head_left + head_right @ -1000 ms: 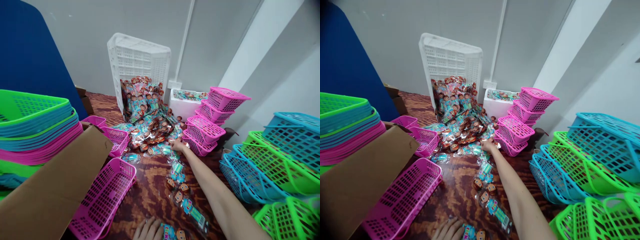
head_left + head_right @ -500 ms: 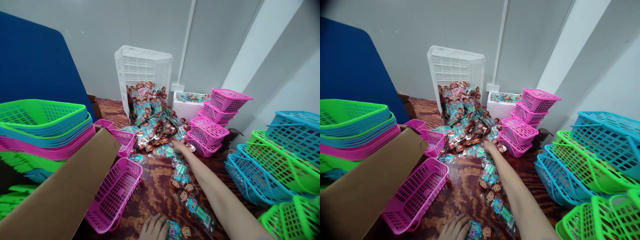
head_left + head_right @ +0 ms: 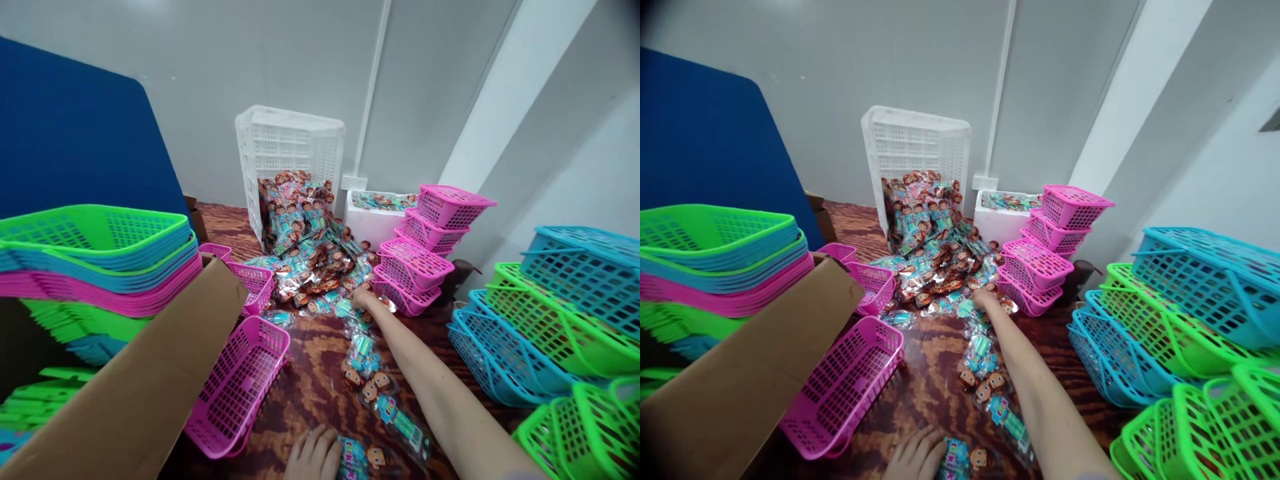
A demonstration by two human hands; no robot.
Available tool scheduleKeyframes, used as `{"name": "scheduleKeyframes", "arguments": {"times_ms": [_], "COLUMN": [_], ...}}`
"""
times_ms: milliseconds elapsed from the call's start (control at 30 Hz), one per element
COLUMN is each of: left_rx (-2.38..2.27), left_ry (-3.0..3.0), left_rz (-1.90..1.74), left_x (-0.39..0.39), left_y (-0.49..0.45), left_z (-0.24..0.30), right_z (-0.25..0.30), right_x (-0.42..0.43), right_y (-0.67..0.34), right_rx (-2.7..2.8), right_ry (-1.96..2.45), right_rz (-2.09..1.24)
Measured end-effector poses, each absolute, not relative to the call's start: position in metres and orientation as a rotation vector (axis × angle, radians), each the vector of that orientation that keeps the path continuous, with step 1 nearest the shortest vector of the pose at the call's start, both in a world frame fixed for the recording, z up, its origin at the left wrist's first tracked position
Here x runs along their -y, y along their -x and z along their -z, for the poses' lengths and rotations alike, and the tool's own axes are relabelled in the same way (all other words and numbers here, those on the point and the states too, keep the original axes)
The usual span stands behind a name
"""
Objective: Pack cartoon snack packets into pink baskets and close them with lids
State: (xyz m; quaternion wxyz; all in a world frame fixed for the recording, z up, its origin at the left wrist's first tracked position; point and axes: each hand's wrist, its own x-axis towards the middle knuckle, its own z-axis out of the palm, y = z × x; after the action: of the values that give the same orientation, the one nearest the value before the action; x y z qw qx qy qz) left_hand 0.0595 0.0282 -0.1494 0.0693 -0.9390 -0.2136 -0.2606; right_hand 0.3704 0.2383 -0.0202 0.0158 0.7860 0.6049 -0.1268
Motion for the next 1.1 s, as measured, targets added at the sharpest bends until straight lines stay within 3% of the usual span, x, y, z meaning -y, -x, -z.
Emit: {"name": "scheduleKeyframes", "arguments": {"times_ms": [167, 333, 467, 600, 767, 1100], "left_rx": [0.722, 0.908, 1.080, 1.081, 1.018, 1.004], "left_ry": [2.829, 3.145, 3.372, 3.416, 3.400, 3.215], "left_rz": [0.762, 0.653, 0.488, 0.340, 0.296, 0.392], "left_x": [-0.026, -0.003, 0.007, 0.006, 0.004, 0.017], "left_y": [-0.060, -0.056, -0.056, -0.058, -0.060, -0.053], "left_z": [0.152, 0.113, 0.082, 0.066, 0.060, 0.066], "right_z": [0.012, 0.015, 0.021, 0.034, 0.048, 0.037], "right_x": [-0.224, -0.186, -0.133, -0.059, 0.000, 0.023], "right_y": [-0.361, -0.364, -0.345, -0.305, -0.277, -0.271], "right_rx": [-1.873, -2.040, -2.251, -2.510, -2.543, -2.391], "right_ry": [-2.532, -2.561, -2.519, -2.429, -2.244, -2.248], "right_rz": [0.459, 0.681, 0.874, 0.836, 0.896, 1.244]}}
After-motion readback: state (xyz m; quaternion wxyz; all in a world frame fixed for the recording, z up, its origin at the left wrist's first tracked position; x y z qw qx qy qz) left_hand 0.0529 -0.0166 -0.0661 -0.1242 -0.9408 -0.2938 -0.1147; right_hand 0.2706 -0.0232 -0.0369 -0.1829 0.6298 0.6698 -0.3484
